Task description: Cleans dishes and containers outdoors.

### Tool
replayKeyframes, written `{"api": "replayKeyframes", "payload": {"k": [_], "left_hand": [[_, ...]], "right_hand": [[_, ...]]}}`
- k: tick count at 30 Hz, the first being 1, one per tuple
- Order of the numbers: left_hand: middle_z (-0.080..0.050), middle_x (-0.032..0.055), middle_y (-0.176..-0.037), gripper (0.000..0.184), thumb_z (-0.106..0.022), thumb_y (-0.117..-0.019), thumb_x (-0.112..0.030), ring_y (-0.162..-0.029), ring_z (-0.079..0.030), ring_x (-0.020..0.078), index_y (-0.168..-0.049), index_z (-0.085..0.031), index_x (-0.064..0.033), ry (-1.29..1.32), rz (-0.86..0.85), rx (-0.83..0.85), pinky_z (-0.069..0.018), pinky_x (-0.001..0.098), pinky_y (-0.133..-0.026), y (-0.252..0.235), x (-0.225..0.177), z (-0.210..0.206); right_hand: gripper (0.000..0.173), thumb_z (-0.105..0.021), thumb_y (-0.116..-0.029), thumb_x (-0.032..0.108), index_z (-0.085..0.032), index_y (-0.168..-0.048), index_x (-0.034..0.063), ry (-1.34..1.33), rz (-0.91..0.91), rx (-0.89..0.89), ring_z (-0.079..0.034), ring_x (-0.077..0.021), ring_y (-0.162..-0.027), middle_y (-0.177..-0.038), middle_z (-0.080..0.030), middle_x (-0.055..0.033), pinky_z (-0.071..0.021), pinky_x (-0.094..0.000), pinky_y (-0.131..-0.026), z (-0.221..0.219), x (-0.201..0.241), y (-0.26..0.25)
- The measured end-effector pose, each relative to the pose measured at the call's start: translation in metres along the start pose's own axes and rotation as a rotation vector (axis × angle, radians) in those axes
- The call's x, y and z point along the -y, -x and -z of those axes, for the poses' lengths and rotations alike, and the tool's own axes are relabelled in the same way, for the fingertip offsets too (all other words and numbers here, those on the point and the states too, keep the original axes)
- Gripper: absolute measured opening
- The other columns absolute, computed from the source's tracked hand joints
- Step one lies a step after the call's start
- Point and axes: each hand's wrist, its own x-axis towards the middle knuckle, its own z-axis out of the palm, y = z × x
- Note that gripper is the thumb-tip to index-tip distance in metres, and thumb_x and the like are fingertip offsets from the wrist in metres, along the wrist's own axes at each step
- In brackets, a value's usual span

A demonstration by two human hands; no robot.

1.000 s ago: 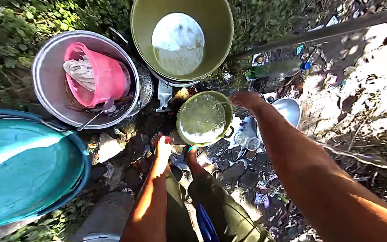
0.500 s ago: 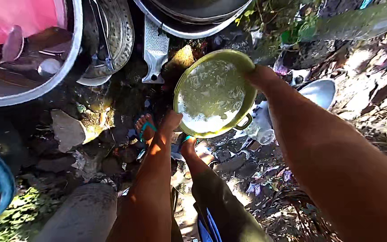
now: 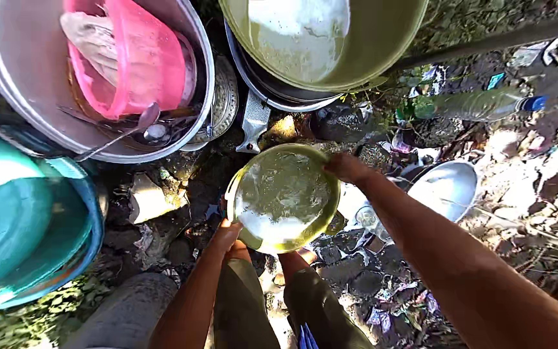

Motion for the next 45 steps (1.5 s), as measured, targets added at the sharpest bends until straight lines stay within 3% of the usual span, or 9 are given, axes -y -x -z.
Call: {"api": "replayKeyframes", "payload": {"k": [12, 20, 25, 28, 32, 38, 41, 43, 45], "left_hand": [[-0.059, 0.0215, -0.131, 0.048, -0.06, -0.0965, 0.002, -0.113, -0.062, 0.0219, -0.142, -0.045, 0.0051, 0.284, 0.041, -0.28, -0.0529, 0.0382, -0.097, 0.023, 0.091, 0.093], [-0.058, 0.0216, -0.135, 0.045, -0.06, -0.0981, -0.002, -0.12, -0.06, 0.0244, -0.141, -0.048, 0.0046, 0.339, 0.066, -0.356, -0.0503, 0.0413, -0.102, -0.009, 0.125, 0.12], [-0.059, 0.0193, -0.127, 0.045, -0.06, -0.0961, 0.002, -0.105, -0.065, 0.0186, -0.139, -0.047, 0.0048, 0.474, 0.072, -0.362, -0.0564, 0.0358, -0.09, -0.03, 0.133, 0.125], [-0.059, 0.0188, -0.125, 0.045, -0.06, -0.0946, 0.003, -0.104, -0.064, 0.0186, -0.138, -0.047, 0.0045, 0.503, 0.08, -0.358, -0.0561, 0.0363, -0.088, -0.031, 0.134, 0.126], [-0.059, 0.0197, -0.13, 0.05, -0.063, -0.093, 0.001, -0.109, -0.064, 0.0229, -0.141, -0.047, 0.0028, 0.541, 0.12, -0.383, -0.056, 0.0416, -0.091, -0.034, 0.134, 0.125], [-0.055, 0.0232, -0.139, 0.055, -0.067, -0.0958, -0.008, -0.12, -0.061, 0.031, -0.146, -0.046, 0.0002, 0.533, 0.167, -0.464, -0.0531, 0.0508, -0.097, -0.041, 0.14, 0.119], [-0.056, 0.0242, -0.138, 0.053, -0.064, -0.0965, -0.008, -0.118, -0.061, 0.0328, -0.146, -0.046, 0.0002, 0.532, 0.189, -0.483, -0.0535, 0.0518, -0.095, -0.041, 0.136, 0.117], [-0.056, 0.024, -0.138, 0.053, -0.064, -0.0974, -0.009, -0.118, -0.062, 0.0334, -0.146, -0.045, -0.0004, 0.534, 0.214, -0.499, -0.0539, 0.052, -0.094, -0.041, 0.134, 0.116], [-0.056, 0.0238, -0.138, 0.052, -0.064, -0.0977, -0.009, -0.117, -0.062, 0.0332, -0.146, -0.046, -0.0005, 0.537, 0.223, -0.512, -0.054, 0.0517, -0.093, -0.04, 0.133, 0.116]], "right_hand": [[0.03, -0.057, -0.1059, 0.024, -0.069, -0.118, -0.0008, 0.065, 0.158, 0.011, -0.064, -0.0465, -0.113, -0.116, -0.068, -0.0282, -0.047, -0.0666, -0.097, -0.08, 0.162, 0.002], [0.031, -0.057, -0.1043, 0.022, -0.069, -0.119, -0.0029, 0.175, 0.301, 0.025, -0.063, -0.0443, -0.118, -0.12, -0.067, -0.0283, -0.0467, -0.0628, -0.102, -0.113, 0.216, -0.041], [0.033, -0.058, -0.1038, 0.022, -0.067, -0.126, 0.0003, 0.186, 0.323, 0.092, -0.059, -0.0422, -0.124, -0.13, -0.063, -0.0265, -0.0446, -0.0613, -0.105, -0.112, 0.221, -0.063], [0.038, -0.051, -0.1088, 0.022, -0.059, -0.14, 0.0009, -0.284, 0.276, 0.118, -0.055, -0.029, -0.134, -0.144, -0.058, -0.0198, -0.0405, -0.0479, -0.115, -0.096, 0.196, -0.049], [0.045, -0.038, -0.11, 0.029, -0.045, -0.148, 0.0054, -1.007, 0.01, -0.38, -0.064, -0.0205, -0.11, -0.131, -0.061, -0.014, -0.0532, -0.0375, -0.093, -0.042, 0.144, -0.009], [0.051, -0.026, -0.1114, 0.042, -0.03, -0.152, 0.0107, -1.327, -0.082, -0.775, -0.063, -0.0158, -0.097, -0.125, -0.056, -0.0085, -0.0545, -0.0331, -0.081, 0.041, 0.12, 0.021], [0.079, -0.011, -0.1026, 0.07, -0.03, -0.154, 0.0136, -1.427, -0.104, -0.745, -0.067, -0.0233, -0.094, -0.122, -0.061, -0.014, -0.0575, -0.0399, -0.076, 0.079, 0.119, 0.026], [0.078, -0.022, -0.1007, 0.073, -0.04, -0.148, 0.0136, -1.369, -0.13, -0.591, -0.068, -0.0232, -0.081, -0.11, -0.067, -0.0144, -0.0584, -0.0384, -0.068, 0.104, 0.12, 0.026], [0.056, -0.042, -0.1041, 0.058, -0.049, -0.137, 0.0135, -1.277, -0.167, -0.439, -0.068, -0.0179, -0.07, -0.097, -0.069, -0.0099, -0.0588, -0.031, -0.06, 0.125, 0.116, 0.019]]}}
